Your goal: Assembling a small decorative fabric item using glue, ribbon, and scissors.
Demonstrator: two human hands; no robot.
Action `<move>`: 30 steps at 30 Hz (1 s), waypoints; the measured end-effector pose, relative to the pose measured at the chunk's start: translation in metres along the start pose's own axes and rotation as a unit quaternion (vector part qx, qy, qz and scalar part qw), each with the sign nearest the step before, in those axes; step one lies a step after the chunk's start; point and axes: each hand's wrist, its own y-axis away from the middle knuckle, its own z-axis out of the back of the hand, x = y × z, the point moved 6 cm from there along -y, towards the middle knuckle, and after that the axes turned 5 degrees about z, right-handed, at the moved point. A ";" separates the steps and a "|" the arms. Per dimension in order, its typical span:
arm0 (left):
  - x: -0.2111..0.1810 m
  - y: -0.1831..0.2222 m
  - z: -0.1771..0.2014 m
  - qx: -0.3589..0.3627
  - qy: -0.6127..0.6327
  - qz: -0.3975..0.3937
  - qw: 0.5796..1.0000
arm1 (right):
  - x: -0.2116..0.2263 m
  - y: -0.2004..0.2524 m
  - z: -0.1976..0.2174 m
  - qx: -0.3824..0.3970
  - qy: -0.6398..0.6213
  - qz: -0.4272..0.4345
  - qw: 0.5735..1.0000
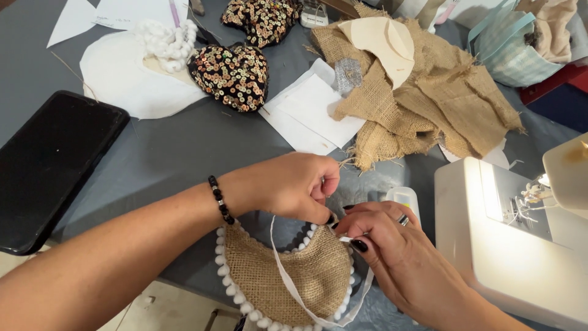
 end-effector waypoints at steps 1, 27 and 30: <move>-0.002 0.002 0.000 0.009 0.004 -0.005 1.000 | 0.000 0.000 0.000 0.001 -0.006 -0.007 1.000; -0.003 0.008 -0.002 0.033 0.061 -0.018 0.997 | 0.025 0.020 0.036 -0.073 0.030 0.026 0.997; -0.007 0.012 0.002 0.033 0.055 -0.005 0.998 | 0.033 0.047 0.055 -0.140 0.080 -0.089 0.983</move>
